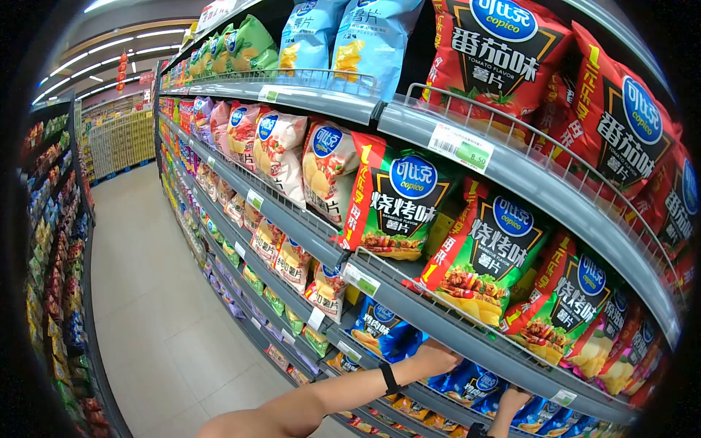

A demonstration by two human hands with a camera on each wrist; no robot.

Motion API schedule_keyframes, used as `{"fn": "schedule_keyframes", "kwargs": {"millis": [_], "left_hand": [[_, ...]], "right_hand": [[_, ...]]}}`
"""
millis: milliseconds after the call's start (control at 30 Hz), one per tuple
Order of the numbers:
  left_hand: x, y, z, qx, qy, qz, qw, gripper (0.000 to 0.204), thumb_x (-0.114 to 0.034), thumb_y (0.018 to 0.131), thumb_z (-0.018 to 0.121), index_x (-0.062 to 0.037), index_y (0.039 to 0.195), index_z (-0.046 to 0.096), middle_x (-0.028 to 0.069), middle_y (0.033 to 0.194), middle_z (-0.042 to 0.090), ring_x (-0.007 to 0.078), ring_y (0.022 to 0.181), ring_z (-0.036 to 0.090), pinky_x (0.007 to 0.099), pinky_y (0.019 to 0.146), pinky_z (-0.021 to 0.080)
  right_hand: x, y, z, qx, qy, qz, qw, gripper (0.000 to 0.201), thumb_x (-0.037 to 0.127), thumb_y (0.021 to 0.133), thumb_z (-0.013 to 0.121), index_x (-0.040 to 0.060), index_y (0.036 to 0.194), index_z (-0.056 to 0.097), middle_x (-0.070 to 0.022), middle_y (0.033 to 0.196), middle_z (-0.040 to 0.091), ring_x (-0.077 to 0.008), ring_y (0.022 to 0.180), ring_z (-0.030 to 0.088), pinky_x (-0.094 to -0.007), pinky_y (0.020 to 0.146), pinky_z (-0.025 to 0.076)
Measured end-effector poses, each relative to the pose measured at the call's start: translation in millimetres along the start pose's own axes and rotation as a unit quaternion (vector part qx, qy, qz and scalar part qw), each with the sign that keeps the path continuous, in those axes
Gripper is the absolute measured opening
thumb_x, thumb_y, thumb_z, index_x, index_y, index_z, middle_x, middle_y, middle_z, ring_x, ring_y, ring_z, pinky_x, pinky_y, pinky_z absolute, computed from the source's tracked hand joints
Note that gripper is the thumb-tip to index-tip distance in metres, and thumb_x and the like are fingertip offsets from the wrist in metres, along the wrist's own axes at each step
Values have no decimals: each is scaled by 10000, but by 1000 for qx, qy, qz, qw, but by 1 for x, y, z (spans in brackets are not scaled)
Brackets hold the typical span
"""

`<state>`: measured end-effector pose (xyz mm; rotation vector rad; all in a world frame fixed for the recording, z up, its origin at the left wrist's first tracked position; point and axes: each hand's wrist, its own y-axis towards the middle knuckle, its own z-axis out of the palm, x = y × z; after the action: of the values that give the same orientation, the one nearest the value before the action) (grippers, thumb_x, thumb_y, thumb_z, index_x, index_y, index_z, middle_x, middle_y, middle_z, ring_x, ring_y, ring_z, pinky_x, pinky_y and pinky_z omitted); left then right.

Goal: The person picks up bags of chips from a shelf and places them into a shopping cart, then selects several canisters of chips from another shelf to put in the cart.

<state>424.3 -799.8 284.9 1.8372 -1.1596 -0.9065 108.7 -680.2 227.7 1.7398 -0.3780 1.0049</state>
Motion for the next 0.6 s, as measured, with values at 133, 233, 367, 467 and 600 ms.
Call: {"fn": "schedule_keyframes", "kwargs": {"millis": [133, 233, 367, 467, 600], "left_hand": [[-15, -6, -20, -6, 28, -8, 1000, 288, -253, 846, 674, -109, 1095, 662, 114, 1128, 643, 312, 1066, 630, 460, 886, 515], [-17, -18, -23, 32, 1, 4, 999, 399, -274, 867, 664, -140, 1241, 634, 110, 1234, 609, 299, 1163, 585, 488, 992, 423], [-34, -53, -23, -25, -51, -4, 998, 496, -283, 907, 666, -156, 1375, 564, 68, 1277, 575, 234, 1214, 538, 474, 944, 375], [-60, -99, -5, -54, -102, -30, 993, 518, -231, 915, 643, -132, 1402, 498, 125, 1315, 524, 298, 1210, 510, 467, 971, 376], [-105, -145, 4, 76, -219, -37, 972, 531, -229, 927, 636, -112, 1415, 465, 153, 1328, 475, 343, 1202, 496, 506, 986, 387]], "right_hand": [[56, -26, -17, -53, 22, 61, 996, 421, 159, 1004, 588, -35, 1365, 486, -173, 1349, 561, -249, 1147, 583, -323, 999, 446], [26, -49, -51, -48, -41, 15, 998, 340, 153, 1008, 572, -5, 1293, 475, -95, 1140, 505, -199, 1000, 480, -317, 919, 403], [10, -79, -83, -81, -133, -14, 988, 303, 307, 1025, 556, 10, 1076, 522, -30, 914, 474, -169, 854, 436, -304, 793, 392], [62, -110, -101, -54, -94, 38, 993, 254, 212, 1001, 566, -13, 885, 567, -22, 785, 526, -163, 744, 461, -315, 657, 422], [77, -145, -134, 40, -141, 128, 981, 236, 166, 987, 554, -20, 844, 558, -34, 788, 539, -164, 771, 473, -337, 675, 410]]}}
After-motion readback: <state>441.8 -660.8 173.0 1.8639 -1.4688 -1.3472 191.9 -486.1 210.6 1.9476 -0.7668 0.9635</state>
